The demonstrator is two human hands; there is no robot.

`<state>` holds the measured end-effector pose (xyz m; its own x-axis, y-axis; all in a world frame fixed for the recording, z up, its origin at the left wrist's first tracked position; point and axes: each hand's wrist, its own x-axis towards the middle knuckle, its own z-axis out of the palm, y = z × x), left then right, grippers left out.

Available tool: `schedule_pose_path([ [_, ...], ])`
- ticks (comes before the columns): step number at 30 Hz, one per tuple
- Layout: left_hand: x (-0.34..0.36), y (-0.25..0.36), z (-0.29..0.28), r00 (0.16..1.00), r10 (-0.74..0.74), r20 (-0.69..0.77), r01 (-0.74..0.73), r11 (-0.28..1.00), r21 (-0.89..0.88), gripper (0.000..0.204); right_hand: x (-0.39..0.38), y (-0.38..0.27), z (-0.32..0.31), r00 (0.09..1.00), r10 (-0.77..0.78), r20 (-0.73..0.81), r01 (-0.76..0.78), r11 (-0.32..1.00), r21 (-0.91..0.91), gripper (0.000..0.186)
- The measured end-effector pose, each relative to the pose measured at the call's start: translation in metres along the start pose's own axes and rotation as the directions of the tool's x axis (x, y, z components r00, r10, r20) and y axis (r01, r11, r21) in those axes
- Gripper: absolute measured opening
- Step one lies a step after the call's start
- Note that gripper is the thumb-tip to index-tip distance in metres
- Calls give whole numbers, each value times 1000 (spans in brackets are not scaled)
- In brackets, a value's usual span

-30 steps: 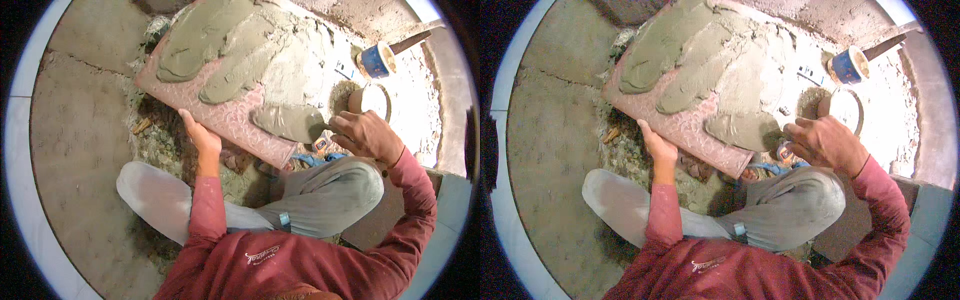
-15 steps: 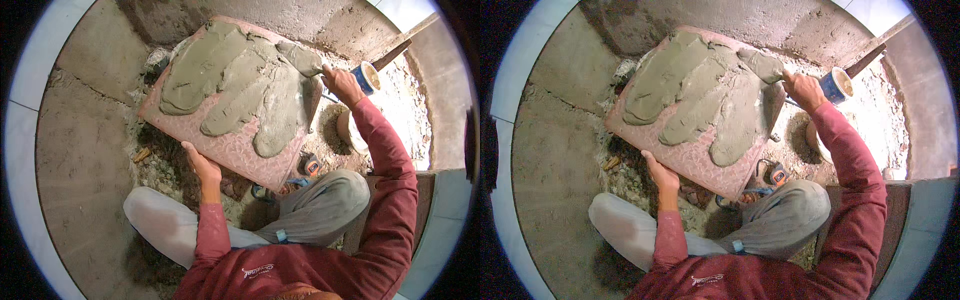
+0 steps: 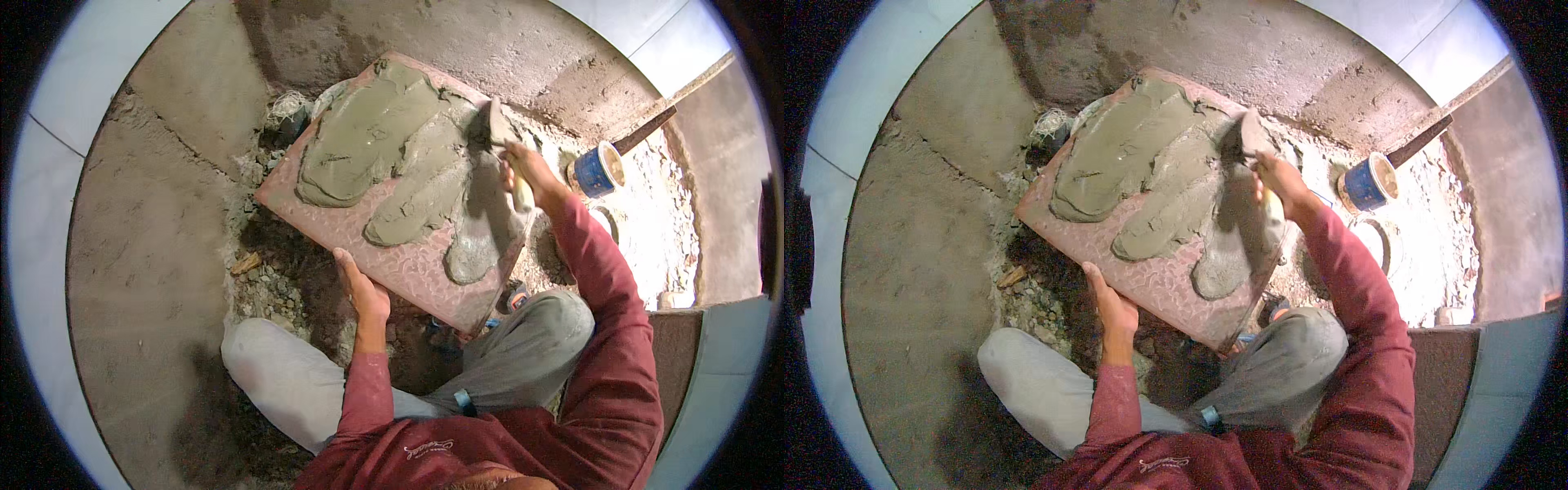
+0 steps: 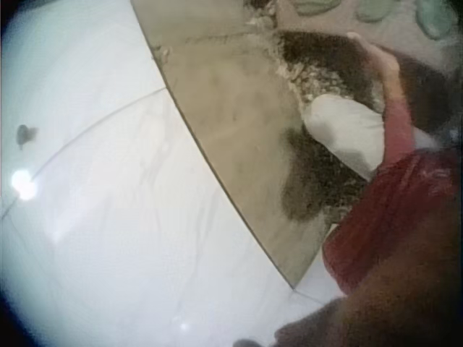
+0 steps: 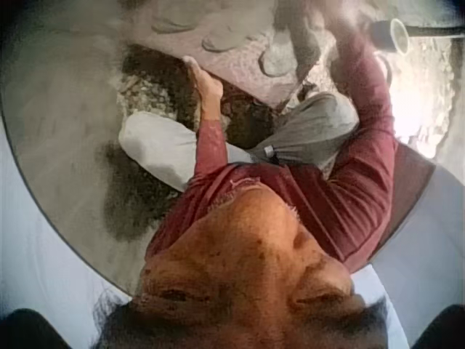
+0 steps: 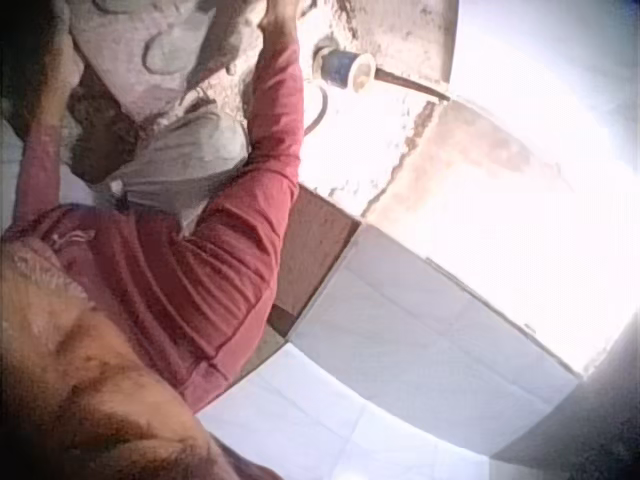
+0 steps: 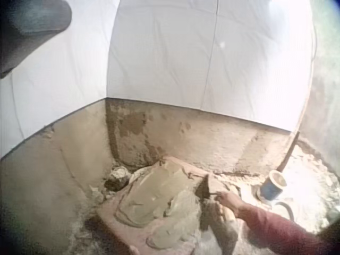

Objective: The person applies cement to the back of a tile using a trowel, spreading it evenly across the surface while holding the tile with one hand.

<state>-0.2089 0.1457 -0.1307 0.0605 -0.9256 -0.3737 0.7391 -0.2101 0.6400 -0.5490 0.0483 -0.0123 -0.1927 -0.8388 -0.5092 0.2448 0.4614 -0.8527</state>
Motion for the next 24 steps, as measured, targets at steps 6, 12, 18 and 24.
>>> schedule_pose_path([
  [6,3,4,-4,991,-49,-121,46,998,-31,85,30,-38,75,971,55,233,37,927,-374,28],
  [12,1,9,-1,994,9,-110,-11,1000,-20,85,24,-57,99,872,-300,386,188,-523,-831,27],
  [18,0,6,-1,998,15,-66,-17,999,-40,85,5,-72,48,932,-220,287,78,-654,-752,26],
  [24,0,9,-2,999,-7,-44,5,999,-41,91,-41,-69,-12,988,-137,73,9,-420,-908,27],
])
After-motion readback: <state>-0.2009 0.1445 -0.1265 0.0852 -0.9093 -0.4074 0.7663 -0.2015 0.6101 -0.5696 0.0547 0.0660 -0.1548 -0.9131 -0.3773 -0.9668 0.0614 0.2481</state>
